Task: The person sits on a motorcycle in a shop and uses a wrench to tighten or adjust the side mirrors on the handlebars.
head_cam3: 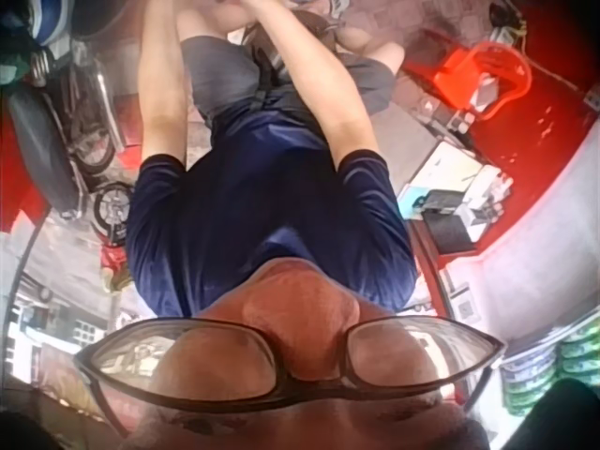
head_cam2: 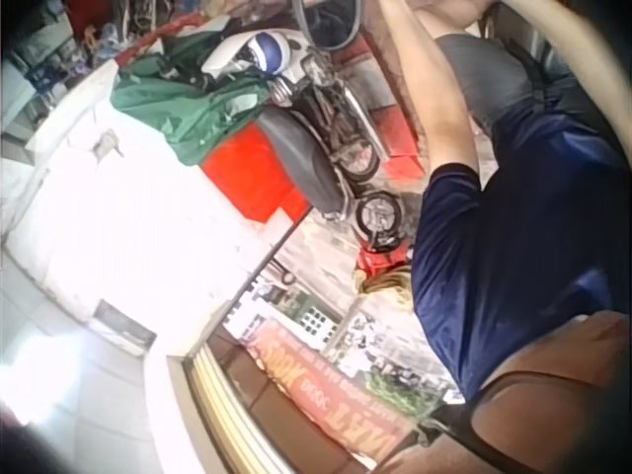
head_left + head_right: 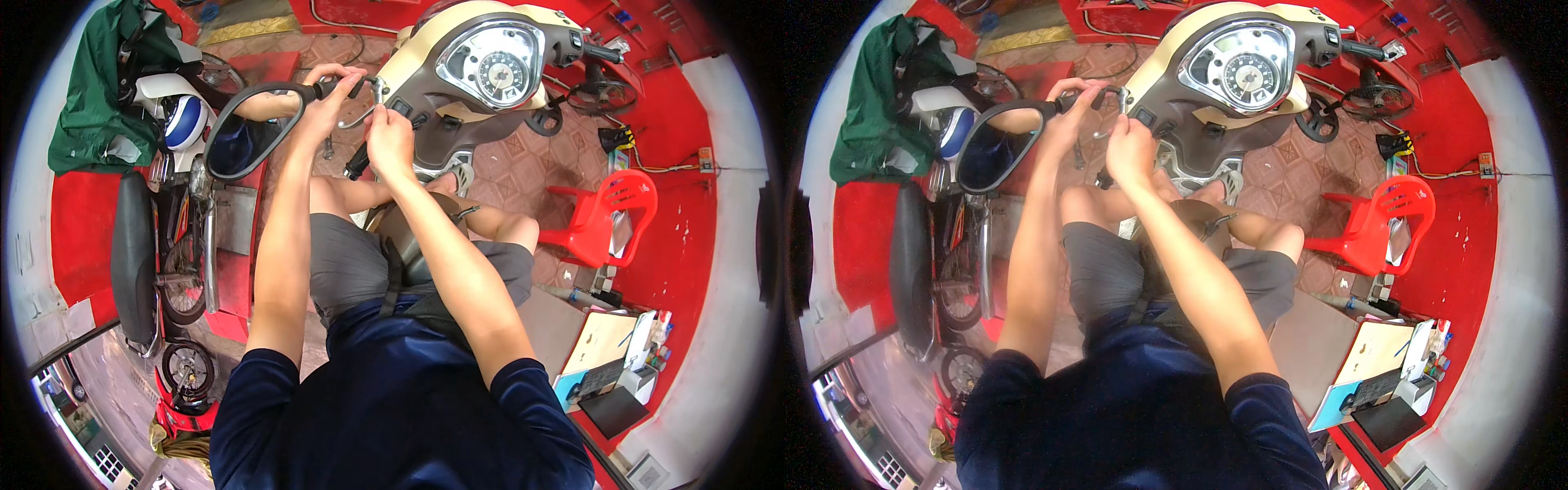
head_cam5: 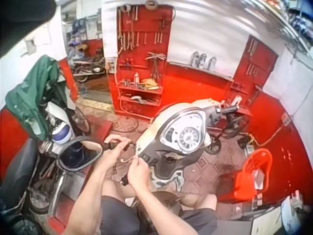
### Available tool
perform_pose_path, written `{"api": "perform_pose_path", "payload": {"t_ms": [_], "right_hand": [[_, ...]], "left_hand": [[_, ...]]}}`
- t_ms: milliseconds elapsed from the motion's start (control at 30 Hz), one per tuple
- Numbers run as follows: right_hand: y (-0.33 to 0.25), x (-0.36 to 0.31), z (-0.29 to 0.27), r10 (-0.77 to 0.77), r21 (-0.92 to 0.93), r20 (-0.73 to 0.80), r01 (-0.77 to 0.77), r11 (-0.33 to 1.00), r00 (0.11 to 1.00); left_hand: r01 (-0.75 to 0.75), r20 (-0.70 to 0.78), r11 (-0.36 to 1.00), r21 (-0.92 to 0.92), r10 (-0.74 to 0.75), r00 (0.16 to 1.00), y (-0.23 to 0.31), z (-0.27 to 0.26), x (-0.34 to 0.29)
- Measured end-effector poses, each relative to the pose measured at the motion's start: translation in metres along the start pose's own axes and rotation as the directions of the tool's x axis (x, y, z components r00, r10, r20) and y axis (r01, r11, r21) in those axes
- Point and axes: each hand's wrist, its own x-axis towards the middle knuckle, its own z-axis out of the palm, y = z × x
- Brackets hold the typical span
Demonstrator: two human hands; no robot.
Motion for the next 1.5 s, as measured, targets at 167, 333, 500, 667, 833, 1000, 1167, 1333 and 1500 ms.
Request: {"api": "perform_pose_path", "payload": {"t_ms": [167,333,500,667,833,1000,1167,1333,1500], "right_hand": [[-0.003,-0.011,0.007,-0.083,-0.011,-0.106,0.083,0.997,0.991],[-0.002,-0.013,0.009,-0.095,-0.009,-0.132,0.095,0.995,0.987],[0.004,-0.010,0.014,-0.113,0.046,-0.132,0.120,0.992,0.985],[0.023,0.009,0.005,-0.114,0.064,-0.016,0.115,0.991,0.993],[0.003,0.001,-0.041,0.077,0.045,0.222,-0.089,0.995,0.972],[0.004,-0.001,-0.054,0.071,0.086,0.263,-0.096,0.992,0.962],[-0.012,0.005,-0.047,0.057,-0.029,0.264,-0.052,0.998,0.963],[-0.009,0.006,-0.018,0.024,-0.116,0.144,-0.007,0.993,0.989],[0.007,-0.002,0.018,-0.005,0.063,-0.004,0.005,0.998,1.000]], "left_hand": [[0.057,-0.028,0.998,-0.015,-0.057,0.998,0.006,0.002,-0.002],[0.052,-0.065,0.999,0.012,-0.051,0.997,0.009,0.003,-0.003],[0.036,-0.034,0.996,-0.077,-0.038,0.999,0.007,0.001,0.000],[0.030,-0.034,1.000,-0.005,-0.030,0.999,0.009,0.004,0.001],[-0.060,-0.027,0.984,0.169,0.066,0.997,0.022,0.004,0.001],[0.107,0.028,0.993,-0.048,-0.105,0.994,0.011,-0.002,0.004],[0.127,0.019,0.983,-0.134,-0.125,0.992,0.013,0.003,0.006],[0.144,0.016,0.982,-0.121,-0.144,0.990,0.016,0.004,0.007],[0.126,0.029,0.976,-0.176,-0.123,0.992,0.015,0.004,0.008]]}}
